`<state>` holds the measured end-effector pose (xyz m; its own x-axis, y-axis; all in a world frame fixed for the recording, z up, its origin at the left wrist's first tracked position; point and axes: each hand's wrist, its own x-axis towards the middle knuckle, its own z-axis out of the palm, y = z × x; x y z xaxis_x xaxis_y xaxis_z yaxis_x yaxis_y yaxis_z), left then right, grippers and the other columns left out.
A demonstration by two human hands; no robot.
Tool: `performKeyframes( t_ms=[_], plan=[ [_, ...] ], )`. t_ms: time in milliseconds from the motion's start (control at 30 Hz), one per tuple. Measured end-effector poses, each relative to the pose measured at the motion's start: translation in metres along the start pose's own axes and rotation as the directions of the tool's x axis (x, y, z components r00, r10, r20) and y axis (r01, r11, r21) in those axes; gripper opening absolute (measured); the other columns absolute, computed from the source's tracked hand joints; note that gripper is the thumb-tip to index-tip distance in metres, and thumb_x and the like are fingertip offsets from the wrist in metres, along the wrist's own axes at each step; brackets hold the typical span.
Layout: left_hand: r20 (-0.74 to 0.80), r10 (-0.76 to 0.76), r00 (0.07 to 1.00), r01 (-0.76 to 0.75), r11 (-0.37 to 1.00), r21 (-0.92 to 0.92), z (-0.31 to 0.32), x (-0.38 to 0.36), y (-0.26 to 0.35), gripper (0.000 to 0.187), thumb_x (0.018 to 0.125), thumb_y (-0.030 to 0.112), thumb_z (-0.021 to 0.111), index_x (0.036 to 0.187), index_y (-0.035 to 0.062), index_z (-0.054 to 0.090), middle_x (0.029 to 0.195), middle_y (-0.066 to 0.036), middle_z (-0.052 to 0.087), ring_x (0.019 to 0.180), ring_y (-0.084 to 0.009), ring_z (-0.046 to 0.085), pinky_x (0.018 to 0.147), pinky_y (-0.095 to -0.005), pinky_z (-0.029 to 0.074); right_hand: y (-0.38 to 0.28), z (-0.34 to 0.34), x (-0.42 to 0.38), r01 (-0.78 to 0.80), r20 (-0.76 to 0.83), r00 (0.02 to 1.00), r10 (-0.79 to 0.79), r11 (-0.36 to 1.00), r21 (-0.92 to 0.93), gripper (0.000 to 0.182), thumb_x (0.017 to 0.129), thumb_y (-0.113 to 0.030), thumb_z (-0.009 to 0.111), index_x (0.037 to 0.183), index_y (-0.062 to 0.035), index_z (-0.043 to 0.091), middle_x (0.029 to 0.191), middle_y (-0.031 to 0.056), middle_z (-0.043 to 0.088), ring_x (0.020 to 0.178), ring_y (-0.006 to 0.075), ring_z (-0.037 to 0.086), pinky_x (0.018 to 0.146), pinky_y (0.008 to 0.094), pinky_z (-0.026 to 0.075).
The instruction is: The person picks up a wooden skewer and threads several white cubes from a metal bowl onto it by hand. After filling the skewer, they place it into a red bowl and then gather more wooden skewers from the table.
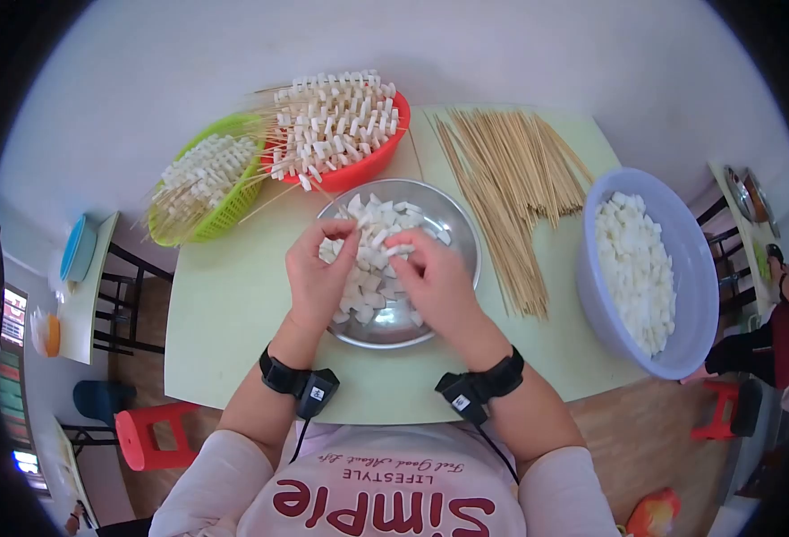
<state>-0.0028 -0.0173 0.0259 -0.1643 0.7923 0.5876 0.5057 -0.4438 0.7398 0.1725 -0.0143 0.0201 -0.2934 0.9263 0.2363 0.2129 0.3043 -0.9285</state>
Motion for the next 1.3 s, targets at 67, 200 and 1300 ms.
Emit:
performKeyframes(
  t_ms=[67, 200, 1300],
  plan=[
    [0.037, -0.017, 0.999, 0.018, 1.0, -0.025, -0.002, 0.003, 0.002, 0.013, 0.08, 0.003, 0.069, 0.092, 0.0007, 0.066, 0.089, -0.008, 0.067, 0.081, -0.0176, 0.064, 0.076, -0.0289, 0.05, 0.005, -0.006, 0.005, -0.087, -0.07, 0.992, 0.108, 0.963, 0.255, 0.017, 0.09, -0.007, 0.059, 0.107, -0.0092, 0.06, 0.054, -0.0017, 0.047, 0.046, 0.0064, 0.042, 0.043, 0.0244, 0.032],
    [0.461, 0.081, 0.884, -0.125, 0.99, 0.065, 0.004, 0.003, -0.01, 0.019, 0.081, 0.01, 0.07, 0.099, 0.0059, 0.067, 0.091, -0.008, 0.065, 0.083, -0.0239, 0.061, 0.078, -0.0334, 0.048, 0.011, -0.016, 0.014, -0.052, -0.187, 0.952, 0.243, 0.731, 0.68, 0.019, 0.093, -0.009, 0.058, 0.112, -0.0043, 0.056, 0.058, -0.0062, 0.045, 0.047, 0.0012, 0.035, 0.042, 0.0182, 0.025],
    [-0.223, -0.373, 0.901, 0.187, 0.795, -0.577, -0.041, 0.03, -0.045, 0.017, 0.093, 0.011, 0.061, 0.107, 0.0014, 0.059, 0.096, -0.004, 0.063, 0.08, -0.0098, 0.06, 0.074, -0.0222, 0.046, -0.008, 0.002, -0.006, 0.112, 0.065, 0.992, -0.105, 0.988, -0.11, 0.019, 0.086, -0.001, 0.061, 0.104, -0.0069, 0.06, 0.053, 0.0051, 0.046, 0.047, 0.011, 0.044, 0.048, 0.0265, 0.035]
  ],
)
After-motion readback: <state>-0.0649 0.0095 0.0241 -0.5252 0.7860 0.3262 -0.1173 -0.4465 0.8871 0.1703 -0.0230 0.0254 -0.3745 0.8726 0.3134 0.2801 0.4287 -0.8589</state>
